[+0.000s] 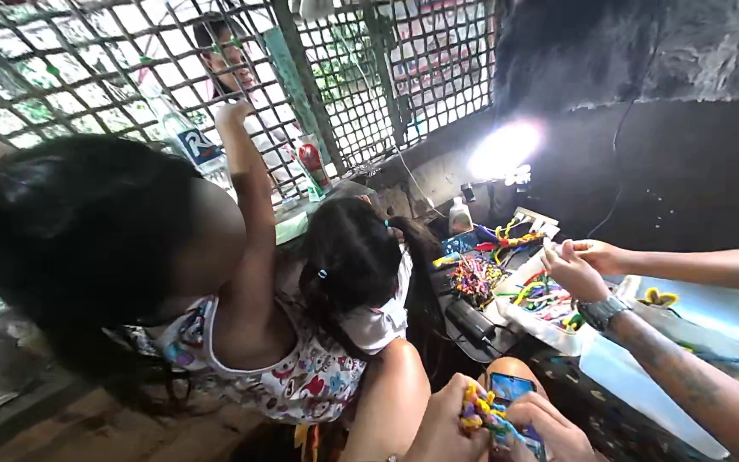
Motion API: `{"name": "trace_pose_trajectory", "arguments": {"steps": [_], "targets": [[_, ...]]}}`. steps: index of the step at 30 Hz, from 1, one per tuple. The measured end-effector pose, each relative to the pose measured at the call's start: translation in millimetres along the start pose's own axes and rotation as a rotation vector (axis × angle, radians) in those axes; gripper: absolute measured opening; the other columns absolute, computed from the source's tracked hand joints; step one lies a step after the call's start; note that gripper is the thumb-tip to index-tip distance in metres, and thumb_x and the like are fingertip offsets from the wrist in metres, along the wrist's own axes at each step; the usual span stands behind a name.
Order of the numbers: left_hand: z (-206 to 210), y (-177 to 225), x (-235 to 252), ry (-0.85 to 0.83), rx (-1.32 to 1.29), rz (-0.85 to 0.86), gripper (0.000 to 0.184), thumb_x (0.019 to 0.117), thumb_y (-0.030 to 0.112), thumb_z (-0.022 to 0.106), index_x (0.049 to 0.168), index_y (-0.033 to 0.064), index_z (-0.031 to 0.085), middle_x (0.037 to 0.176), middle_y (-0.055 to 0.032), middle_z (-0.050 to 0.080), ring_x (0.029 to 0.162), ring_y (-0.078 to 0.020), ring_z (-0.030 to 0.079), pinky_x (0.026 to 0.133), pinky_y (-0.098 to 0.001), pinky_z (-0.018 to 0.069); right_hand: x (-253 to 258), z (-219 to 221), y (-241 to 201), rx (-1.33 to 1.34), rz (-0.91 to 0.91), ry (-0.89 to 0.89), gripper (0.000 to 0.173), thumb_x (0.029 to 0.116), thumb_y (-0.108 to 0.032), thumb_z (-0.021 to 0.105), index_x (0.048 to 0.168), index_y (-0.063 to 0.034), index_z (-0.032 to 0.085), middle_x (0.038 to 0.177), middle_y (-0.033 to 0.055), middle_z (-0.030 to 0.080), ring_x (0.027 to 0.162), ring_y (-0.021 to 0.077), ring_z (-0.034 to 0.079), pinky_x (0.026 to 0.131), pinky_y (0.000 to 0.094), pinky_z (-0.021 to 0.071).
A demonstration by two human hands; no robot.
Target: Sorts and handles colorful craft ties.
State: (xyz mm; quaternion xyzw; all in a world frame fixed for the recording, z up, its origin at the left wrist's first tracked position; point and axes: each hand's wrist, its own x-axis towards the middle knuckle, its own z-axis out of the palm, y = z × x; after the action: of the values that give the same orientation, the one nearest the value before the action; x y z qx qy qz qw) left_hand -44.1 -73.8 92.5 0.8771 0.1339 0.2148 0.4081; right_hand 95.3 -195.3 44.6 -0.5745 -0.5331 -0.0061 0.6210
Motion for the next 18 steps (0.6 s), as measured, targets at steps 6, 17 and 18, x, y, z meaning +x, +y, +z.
{"name": "trace_pose_trajectory", "arguments": {"steps": [6,17,18], "targets": [[1.0,2.2,-1.6,0.001,-0.22,-0.291,0.021,0.0926,0.01,0.07,0.108,-0.0043,0.068,0.086,-0.0037,0.069,0.075,-0.0046,0.064,0.073,-0.025,0.055,-9.7,1.6,7.7,0.093,0.101,0.024,0.021,0.0884,-0.013,0.063,0.087,0.0071,0.069,0.084,0.0133,0.069,0.083,0.0118,0.067,0.077,0.0244,0.0556],[-4.1,-5.1,-2.9,-0.158,-0.332,-0.204,0.015,0.0903,0.004,0.07,0.103,-0.003,0.068,0.085,0.0009,0.068,0.076,0.0009,0.062,0.072,-0.0208,0.0538,-7.9,-3.6,12.5,0.525,0.484,0.028,0.009,0.0915,-0.002,0.057,0.089,-0.0043,0.065,0.079,-0.0034,0.069,0.076,0.0045,0.069,0.074,0.024,0.0593],[-1.6,-9.0,-3.5,-0.123,-0.304,-0.179,0.02,0.0905,0.005,0.071,0.108,-0.0046,0.067,0.089,-0.0029,0.069,0.08,-0.0021,0.064,0.076,-0.0231,0.0554,-8.2,-4.0,9.2,0.427,0.394,0.018,0.006,0.0909,-0.005,0.061,0.088,-0.0017,0.065,0.08,-0.0022,0.068,0.077,0.0025,0.067,0.072,0.0209,0.0575]]}}
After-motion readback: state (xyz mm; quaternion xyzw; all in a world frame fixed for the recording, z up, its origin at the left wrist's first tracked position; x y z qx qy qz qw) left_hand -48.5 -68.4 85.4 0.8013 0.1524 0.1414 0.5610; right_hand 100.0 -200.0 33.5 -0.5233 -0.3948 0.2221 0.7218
